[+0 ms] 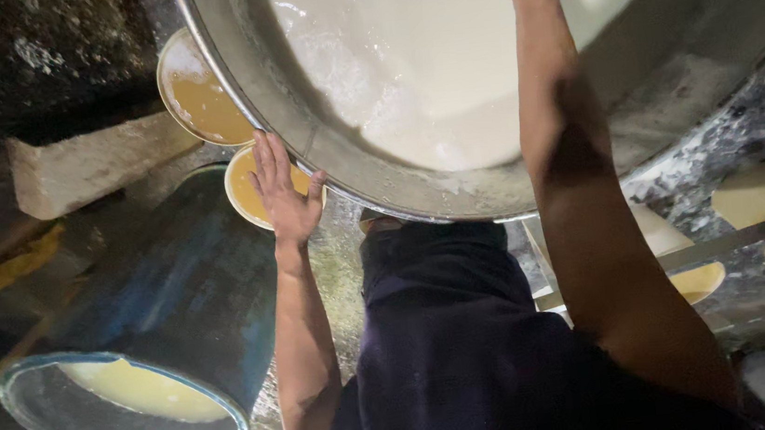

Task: The person stands over a large vat of white liquid and uses a wide skimmer ladle to scoop a yellowish liquid from the surface, transferring it into a blue drum and small buckets beside the vat. They repeatedly skim the vat surface and reposition buckets, then move to another area and rinse a hose and buckets of yellow cubes with water.

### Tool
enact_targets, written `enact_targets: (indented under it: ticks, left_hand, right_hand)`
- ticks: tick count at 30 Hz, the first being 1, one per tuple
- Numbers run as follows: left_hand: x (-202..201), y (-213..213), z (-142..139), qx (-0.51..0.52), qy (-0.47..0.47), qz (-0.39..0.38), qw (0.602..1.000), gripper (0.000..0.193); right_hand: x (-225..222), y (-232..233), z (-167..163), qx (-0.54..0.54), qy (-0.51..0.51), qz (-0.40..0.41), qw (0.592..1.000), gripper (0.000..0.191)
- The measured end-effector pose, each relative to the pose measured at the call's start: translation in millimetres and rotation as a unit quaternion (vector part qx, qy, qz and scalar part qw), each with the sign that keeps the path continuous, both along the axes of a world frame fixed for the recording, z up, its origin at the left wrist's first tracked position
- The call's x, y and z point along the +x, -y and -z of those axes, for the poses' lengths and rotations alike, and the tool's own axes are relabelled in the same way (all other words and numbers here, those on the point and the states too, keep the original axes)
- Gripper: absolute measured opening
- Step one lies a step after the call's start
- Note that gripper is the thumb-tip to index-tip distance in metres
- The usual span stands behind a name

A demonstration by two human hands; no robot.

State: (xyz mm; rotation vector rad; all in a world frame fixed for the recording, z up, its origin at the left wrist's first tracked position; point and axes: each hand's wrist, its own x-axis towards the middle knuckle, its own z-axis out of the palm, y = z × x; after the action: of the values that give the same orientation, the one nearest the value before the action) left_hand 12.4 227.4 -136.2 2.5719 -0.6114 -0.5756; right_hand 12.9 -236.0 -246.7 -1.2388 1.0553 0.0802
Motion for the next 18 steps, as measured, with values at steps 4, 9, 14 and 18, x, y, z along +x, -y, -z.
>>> enact_targets:
  ticks: [4, 9, 14, 18]
  left_hand:
    - [-0.2, 3.1, -2.4, -0.014, -0.006, -0.003, 1.0, 0.095]
    - [-1.3, 2.9, -3.0, -0.014, 0.003, 0.006, 1.0, 0.097]
    - [-2.1, 2.8, -0.1, -0.007, 0.022, 0.012, 1.0, 0.097]
    - [-1.0, 2.2, -0.6, -0.014, 0.047, 0.03, 0.998, 0.097]
  right_hand:
    - [-3.6, -12.3, -9.3, -0.005, -0.018, -0.023, 1.0, 0.016]
    - [-26.1, -36.1, -31.5, -0.032, 0.029, -0.038, 0.998, 0.023]
    - [-48.5, -51.5, -59.3, -0.044, -0.038, -0.084, 0.995, 0.041]
    - [-78.4, -67.1, -76.1, -0.081, -0.081, -0.131, 0.985, 0.044]
